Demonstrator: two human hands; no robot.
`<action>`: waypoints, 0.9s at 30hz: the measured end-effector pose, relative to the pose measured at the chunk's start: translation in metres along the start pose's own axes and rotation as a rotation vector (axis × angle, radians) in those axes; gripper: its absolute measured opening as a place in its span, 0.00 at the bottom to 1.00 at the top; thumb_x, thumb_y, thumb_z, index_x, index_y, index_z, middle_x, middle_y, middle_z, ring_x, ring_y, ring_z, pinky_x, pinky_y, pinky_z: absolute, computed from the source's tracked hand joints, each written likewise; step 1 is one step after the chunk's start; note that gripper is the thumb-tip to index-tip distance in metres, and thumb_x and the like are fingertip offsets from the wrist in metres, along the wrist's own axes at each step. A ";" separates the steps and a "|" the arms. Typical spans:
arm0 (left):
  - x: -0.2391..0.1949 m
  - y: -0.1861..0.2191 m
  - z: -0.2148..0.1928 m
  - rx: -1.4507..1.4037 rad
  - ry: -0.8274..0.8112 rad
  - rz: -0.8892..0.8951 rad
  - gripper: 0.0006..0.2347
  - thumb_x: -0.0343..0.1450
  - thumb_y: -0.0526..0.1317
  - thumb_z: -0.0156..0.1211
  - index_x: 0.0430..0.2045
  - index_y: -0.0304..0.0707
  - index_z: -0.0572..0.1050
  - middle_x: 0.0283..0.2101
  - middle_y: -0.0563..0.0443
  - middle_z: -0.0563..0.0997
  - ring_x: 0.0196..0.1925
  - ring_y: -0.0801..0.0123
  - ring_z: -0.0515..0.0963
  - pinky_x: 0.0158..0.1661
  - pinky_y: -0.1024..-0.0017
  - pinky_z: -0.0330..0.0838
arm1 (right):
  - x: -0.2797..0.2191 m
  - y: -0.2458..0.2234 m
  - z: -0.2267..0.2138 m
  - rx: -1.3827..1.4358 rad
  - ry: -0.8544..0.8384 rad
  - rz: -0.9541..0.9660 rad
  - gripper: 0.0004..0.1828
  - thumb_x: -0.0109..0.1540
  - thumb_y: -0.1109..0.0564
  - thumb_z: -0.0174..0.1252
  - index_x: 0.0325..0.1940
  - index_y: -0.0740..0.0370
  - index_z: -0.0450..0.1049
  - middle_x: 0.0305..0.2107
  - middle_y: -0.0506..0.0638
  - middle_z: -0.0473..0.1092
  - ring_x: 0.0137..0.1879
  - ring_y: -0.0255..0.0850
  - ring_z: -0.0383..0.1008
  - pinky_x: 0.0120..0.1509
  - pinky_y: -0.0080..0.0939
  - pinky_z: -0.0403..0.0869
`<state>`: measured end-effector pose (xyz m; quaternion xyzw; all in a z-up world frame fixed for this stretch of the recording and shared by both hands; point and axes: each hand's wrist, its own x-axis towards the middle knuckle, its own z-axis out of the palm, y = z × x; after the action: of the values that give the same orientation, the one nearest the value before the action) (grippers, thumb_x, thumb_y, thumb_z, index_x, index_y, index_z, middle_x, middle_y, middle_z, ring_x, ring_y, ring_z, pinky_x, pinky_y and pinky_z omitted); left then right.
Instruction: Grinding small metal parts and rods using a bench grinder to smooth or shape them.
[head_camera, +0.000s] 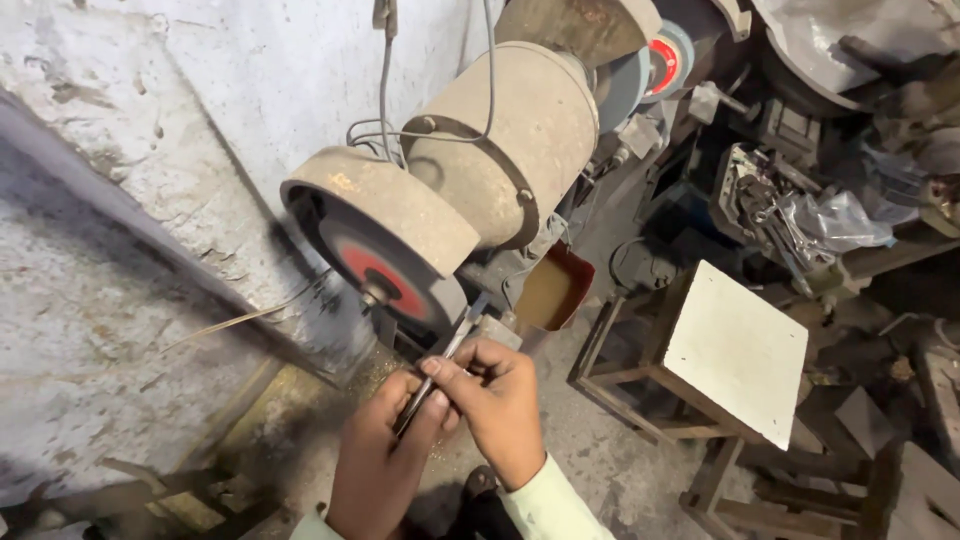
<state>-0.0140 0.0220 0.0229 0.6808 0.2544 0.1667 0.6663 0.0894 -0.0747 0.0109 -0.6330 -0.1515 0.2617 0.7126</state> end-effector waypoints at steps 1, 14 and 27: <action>0.000 0.002 -0.001 -0.004 -0.036 0.016 0.06 0.71 0.37 0.57 0.27 0.33 0.76 0.22 0.53 0.81 0.26 0.78 0.77 0.30 0.76 0.74 | 0.000 0.004 -0.001 0.008 0.026 -0.013 0.11 0.62 0.61 0.66 0.32 0.75 0.76 0.20 0.51 0.74 0.20 0.32 0.70 0.23 0.31 0.68; 0.013 -0.024 0.001 -0.188 -0.141 -0.127 0.13 0.78 0.40 0.50 0.24 0.30 0.72 0.22 0.53 0.72 0.27 0.75 0.68 0.31 0.71 0.65 | -0.002 -0.025 0.000 0.059 -0.089 0.068 0.14 0.67 0.59 0.56 0.45 0.75 0.81 0.22 0.50 0.74 0.22 0.32 0.71 0.25 0.30 0.70; 0.007 -0.021 0.015 -0.011 0.065 0.055 0.11 0.76 0.40 0.51 0.29 0.31 0.75 0.22 0.51 0.77 0.26 0.74 0.73 0.30 0.72 0.70 | -0.001 -0.015 0.005 0.012 0.016 0.081 0.12 0.65 0.59 0.59 0.40 0.74 0.81 0.20 0.51 0.74 0.18 0.32 0.69 0.21 0.30 0.67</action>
<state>-0.0018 0.0133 0.0006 0.6782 0.2561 0.2081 0.6566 0.0886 -0.0725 0.0268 -0.6363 -0.1183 0.2860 0.7066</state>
